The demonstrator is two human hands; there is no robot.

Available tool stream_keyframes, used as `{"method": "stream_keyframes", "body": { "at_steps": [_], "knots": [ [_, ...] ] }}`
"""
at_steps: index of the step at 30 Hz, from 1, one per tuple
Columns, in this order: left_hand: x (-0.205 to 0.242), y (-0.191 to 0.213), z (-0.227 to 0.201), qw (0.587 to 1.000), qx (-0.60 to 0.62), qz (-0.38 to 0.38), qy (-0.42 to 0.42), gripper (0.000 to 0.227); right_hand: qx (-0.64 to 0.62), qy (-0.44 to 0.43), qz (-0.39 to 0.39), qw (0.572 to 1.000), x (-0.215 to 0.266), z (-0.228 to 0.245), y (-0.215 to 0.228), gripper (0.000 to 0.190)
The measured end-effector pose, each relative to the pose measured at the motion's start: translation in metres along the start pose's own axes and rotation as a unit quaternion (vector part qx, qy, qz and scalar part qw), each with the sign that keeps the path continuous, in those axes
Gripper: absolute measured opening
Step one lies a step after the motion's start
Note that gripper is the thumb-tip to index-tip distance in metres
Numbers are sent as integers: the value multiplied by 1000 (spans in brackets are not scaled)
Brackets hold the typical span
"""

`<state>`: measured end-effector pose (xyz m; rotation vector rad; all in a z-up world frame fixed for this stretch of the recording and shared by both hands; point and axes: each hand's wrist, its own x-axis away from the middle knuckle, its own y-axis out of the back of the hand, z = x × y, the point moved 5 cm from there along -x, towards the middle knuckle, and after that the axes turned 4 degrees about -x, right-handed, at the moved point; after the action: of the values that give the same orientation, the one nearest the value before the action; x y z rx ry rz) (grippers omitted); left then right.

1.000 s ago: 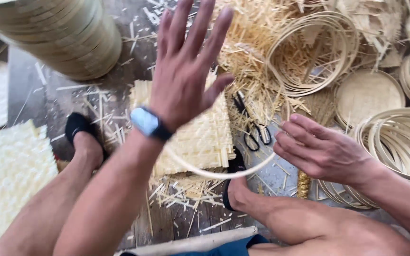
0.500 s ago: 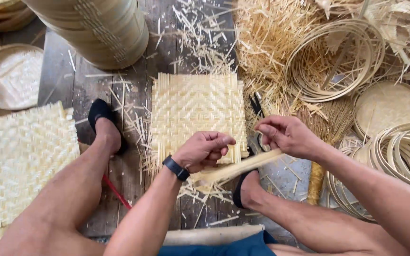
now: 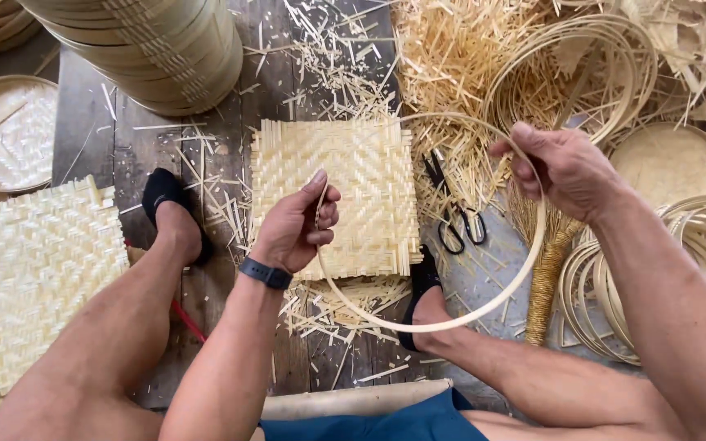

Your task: Weaving and trimming a bamboo basket using a wooden mold and scissors.

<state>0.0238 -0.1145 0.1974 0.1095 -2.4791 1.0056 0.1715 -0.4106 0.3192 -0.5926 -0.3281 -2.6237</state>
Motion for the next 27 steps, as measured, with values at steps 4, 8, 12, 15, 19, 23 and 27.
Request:
{"method": "stream_keyframes", "body": {
  "at_steps": [4,8,12,15,19,23,27],
  "knots": [
    [8,-7,-5,997,-56,-59,12,45,-96,24,-8,995,-24,-35,15,46],
    [-16,19,5,995,97,-23,-9,53,-143,3,2,990,-32,-32,17,49],
    [-9,30,-1,994,68,-78,-27,54,-79,25,17,996,-32,-37,25,47],
    [-10,28,-3,987,135,-48,-69,52,-163,38,26,986,-12,-14,-7,44],
    [-8,29,-11,944,294,1,-153,46,-261,47,-2,964,1,-26,-45,39],
    [3,40,-34,973,188,-68,-111,35,-310,105,80,941,-27,-71,-20,42],
    [-12,56,-29,989,83,-49,-115,36,-289,84,42,953,-23,-60,-30,45]
  ]
}}
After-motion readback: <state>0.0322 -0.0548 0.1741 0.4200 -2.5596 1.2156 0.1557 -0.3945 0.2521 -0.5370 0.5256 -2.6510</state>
